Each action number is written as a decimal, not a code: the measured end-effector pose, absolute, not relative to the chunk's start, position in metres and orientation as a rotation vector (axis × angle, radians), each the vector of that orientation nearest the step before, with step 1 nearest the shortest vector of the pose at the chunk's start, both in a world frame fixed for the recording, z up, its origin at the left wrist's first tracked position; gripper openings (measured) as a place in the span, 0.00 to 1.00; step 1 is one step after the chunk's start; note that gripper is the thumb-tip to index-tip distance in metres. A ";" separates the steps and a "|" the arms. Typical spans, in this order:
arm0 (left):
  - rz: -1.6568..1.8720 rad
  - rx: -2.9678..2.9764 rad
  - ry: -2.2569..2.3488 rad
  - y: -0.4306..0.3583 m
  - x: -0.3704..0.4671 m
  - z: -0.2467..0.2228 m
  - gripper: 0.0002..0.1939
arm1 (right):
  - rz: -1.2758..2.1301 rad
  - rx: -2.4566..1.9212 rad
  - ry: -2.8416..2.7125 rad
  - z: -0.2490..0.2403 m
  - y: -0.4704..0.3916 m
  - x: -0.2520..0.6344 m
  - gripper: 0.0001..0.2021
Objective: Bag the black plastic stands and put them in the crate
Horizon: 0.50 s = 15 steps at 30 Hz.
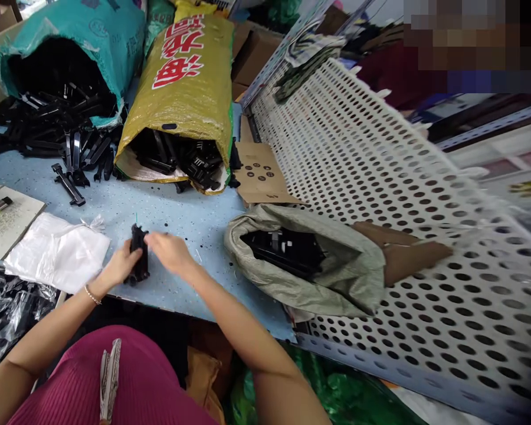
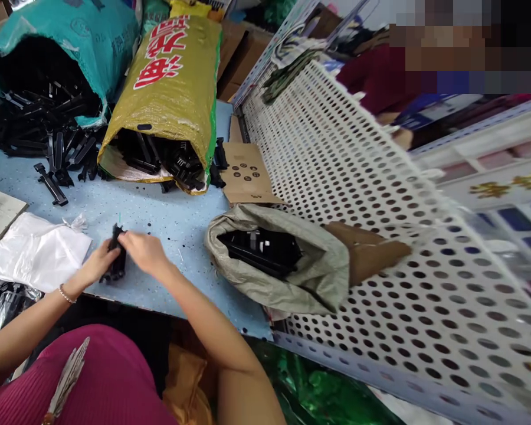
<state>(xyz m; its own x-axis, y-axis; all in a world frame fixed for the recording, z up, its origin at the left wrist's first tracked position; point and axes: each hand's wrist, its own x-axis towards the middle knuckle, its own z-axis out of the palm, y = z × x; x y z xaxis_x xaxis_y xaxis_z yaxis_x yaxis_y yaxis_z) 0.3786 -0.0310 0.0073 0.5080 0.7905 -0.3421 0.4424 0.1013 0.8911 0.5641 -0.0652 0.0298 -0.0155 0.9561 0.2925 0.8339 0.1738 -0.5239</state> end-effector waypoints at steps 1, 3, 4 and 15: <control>0.281 1.655 1.140 -0.038 0.385 0.002 0.31 | 0.133 -1.709 -1.703 0.032 -0.041 0.587 0.21; 0.123 1.878 1.187 -0.053 0.397 -0.005 0.35 | -0.010 -1.735 -1.570 0.038 0.010 0.637 0.15; 0.069 1.972 1.201 -0.060 0.402 -0.007 0.36 | -0.068 -1.747 -1.512 0.040 0.033 0.660 0.12; 0.366 1.921 1.066 -0.028 0.387 -0.013 0.25 | -0.072 -1.777 -1.665 -0.007 0.022 0.671 0.15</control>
<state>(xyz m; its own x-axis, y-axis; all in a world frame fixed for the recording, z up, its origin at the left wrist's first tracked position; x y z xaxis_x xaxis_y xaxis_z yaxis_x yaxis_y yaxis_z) 0.3871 -0.0282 -0.0127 0.5878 0.7948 -0.1511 0.5346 -0.2415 0.8098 0.6707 0.0219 -0.0074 0.1754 0.8590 0.4810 0.8974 0.0614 -0.4370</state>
